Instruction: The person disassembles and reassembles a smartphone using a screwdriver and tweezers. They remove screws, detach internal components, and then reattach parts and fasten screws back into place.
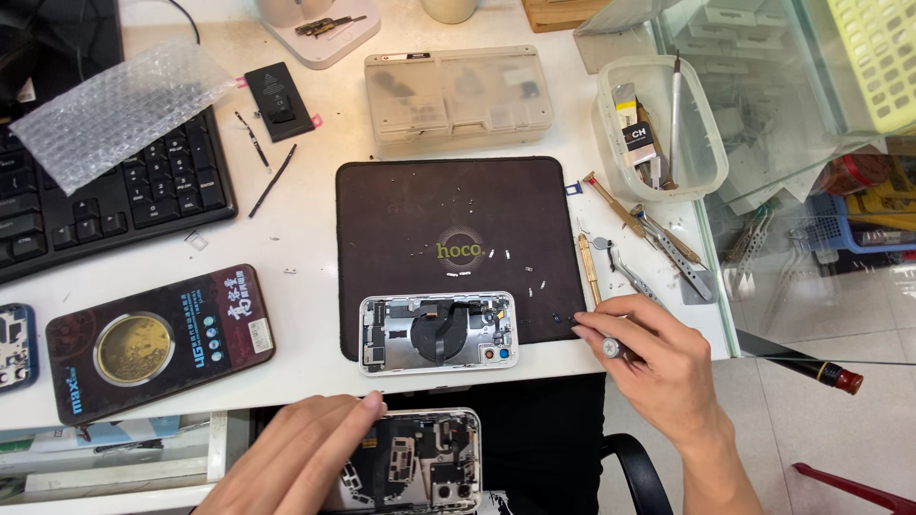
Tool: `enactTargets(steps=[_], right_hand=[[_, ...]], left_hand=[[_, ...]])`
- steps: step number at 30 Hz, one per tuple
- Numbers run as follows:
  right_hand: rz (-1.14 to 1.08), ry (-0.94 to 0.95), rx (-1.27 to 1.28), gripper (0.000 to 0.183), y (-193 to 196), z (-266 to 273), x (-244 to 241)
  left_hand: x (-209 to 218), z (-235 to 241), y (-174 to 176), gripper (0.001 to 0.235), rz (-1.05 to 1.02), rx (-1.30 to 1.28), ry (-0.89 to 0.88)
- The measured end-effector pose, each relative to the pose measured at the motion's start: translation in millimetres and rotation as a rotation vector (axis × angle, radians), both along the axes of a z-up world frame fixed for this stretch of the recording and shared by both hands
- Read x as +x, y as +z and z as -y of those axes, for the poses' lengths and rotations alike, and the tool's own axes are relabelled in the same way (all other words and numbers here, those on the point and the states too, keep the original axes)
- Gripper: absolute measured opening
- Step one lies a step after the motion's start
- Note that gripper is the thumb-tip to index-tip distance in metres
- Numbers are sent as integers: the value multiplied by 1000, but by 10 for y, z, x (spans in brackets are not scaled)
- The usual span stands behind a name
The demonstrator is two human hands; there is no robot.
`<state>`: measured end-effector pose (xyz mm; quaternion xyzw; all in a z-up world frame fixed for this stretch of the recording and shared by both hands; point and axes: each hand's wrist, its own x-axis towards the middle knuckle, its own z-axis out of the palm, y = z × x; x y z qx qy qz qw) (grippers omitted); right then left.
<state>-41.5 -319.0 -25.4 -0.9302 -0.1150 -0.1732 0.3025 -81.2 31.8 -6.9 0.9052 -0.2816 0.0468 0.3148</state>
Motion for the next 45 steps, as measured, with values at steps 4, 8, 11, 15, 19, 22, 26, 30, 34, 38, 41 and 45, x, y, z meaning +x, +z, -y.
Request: enactTargets(steps=[4, 8, 11, 15, 19, 22, 26, 30, 34, 38, 41, 45], right_hand=[[31, 33, 10, 22, -33, -65, 8], [-18, -19, -17, 21, -46, -141, 24], [-78, -57, -51, 20, -49, -190, 56], [-90, -49, -86, 17, -7, -190, 65], [-156, -44, -135, 16, 39, -199, 100], [-20, 21, -112, 16, 99, -200, 120], [-100, -52, 95, 14, 175, -254, 34], [-88, 94, 263, 15, 250, -351, -60], [-152, 236, 400, 17, 322, -450, -89], [-229, 345, 446, 19, 388, -539, -124], [-308, 427, 493, 20, 384, -595, -141], [-416, 508, 581, 21, 350, -626, -134]], left_hand=[[30, 71, -68, 57, -11, 146, -73], [47, 112, -67, 66, -1, 134, -144], [37, 149, -26, 71, 53, 61, -201], [157, 132, 38, 70, 110, -11, -312], [153, 123, 123, 73, 54, -77, -283], [188, 119, 139, 77, 17, -107, -278], [201, 128, 135, 79, 25, -123, -292], [163, 138, 159, 72, 18, -117, -317], [144, 144, 126, 66, 141, -63, -347], [64, 131, 79, 56, 233, 13, -355], [20, 110, 33, 45, 330, 137, -397], [-36, 105, -17, 39, 356, 216, -429]])
